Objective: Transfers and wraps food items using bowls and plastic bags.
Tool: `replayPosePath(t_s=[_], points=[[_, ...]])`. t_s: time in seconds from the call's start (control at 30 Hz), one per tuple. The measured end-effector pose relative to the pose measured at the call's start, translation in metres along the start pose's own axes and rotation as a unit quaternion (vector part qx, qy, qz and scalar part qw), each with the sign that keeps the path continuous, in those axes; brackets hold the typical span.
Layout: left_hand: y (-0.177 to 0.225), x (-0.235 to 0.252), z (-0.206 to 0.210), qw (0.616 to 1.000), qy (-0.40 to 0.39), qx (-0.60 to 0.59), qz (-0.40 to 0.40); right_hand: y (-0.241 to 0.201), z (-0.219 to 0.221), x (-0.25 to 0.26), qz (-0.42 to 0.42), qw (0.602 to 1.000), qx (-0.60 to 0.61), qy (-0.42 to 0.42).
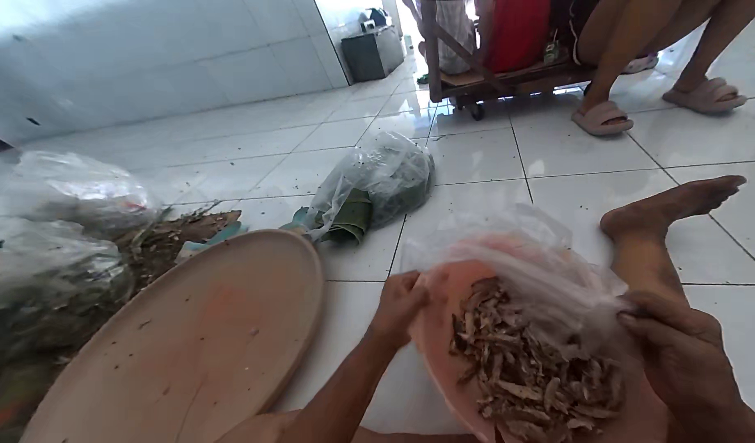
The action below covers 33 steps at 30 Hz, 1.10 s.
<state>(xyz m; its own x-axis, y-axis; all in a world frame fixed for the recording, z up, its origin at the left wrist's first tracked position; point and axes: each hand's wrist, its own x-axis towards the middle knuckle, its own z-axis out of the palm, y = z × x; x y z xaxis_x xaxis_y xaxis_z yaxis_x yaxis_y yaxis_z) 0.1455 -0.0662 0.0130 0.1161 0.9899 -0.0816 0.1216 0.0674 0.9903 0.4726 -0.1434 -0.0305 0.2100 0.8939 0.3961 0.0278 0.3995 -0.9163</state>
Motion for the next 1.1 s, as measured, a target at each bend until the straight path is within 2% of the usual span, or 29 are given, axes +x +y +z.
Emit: replayPosePath(t_s=[0.07,0.13,0.23,0.3,0.37,0.43,0.5,0.53,0.57,0.67,0.73,0.8,0.87,0.97,1.0,1.1], points=[[0.005,0.027,0.008,0.996,-0.069,0.028,0.045,0.001,-0.005,-0.004,0.023,0.999,0.014,0.038],[0.003,0.056,0.015,0.99,-0.12,0.03,0.062,0.002,-0.009,-0.006,0.011,0.999,0.024,0.041],[0.007,0.083,0.024,0.988,-0.14,0.055,0.023,0.002,-0.01,-0.012,-0.015,0.999,0.044,0.023],[0.013,0.099,0.029,0.982,-0.147,0.116,0.005,0.002,-0.011,-0.012,-0.015,0.999,0.042,0.008],[0.009,0.11,0.032,0.975,-0.094,0.203,0.003,0.003,-0.01,-0.011,0.0,0.999,0.045,-0.001],[-0.005,0.112,0.029,0.97,0.034,0.242,0.008,0.006,-0.01,-0.007,0.005,0.999,0.049,-0.011],[-0.027,0.109,0.017,0.961,0.154,0.227,0.031,0.007,-0.011,-0.004,-0.005,0.998,0.055,-0.025],[-0.042,0.109,0.011,0.963,0.171,0.201,0.044,0.008,-0.011,-0.003,-0.01,0.998,0.057,-0.029],[-0.055,0.11,0.007,0.971,0.155,0.174,0.044,0.009,-0.012,-0.003,-0.018,0.998,0.051,-0.035],[-0.072,0.113,0.001,0.991,0.027,0.117,0.051,0.012,-0.014,-0.005,-0.052,0.996,-0.015,-0.068],[-0.063,0.121,0.0,0.983,-0.066,0.146,0.088,0.014,-0.014,-0.005,-0.079,0.991,-0.049,-0.1],[-0.051,0.129,0.002,0.966,-0.115,0.209,0.1,0.015,-0.013,-0.003,-0.11,0.982,-0.072,-0.134],[-0.046,0.129,0.005,0.958,-0.061,0.264,0.094,0.014,-0.011,-0.003,-0.138,0.972,-0.092,-0.165],[-0.059,0.118,0.006,0.968,0.069,0.215,0.107,0.001,-0.004,-0.011,-0.172,0.947,-0.185,-0.198],[-0.064,0.112,0.007,0.97,0.099,0.191,0.115,-0.007,0.0,-0.015,-0.185,0.927,-0.244,-0.218],[-0.07,0.093,0.014,0.963,0.169,0.148,0.148,-0.011,0.017,-0.02,-0.278,0.823,-0.415,-0.269]])
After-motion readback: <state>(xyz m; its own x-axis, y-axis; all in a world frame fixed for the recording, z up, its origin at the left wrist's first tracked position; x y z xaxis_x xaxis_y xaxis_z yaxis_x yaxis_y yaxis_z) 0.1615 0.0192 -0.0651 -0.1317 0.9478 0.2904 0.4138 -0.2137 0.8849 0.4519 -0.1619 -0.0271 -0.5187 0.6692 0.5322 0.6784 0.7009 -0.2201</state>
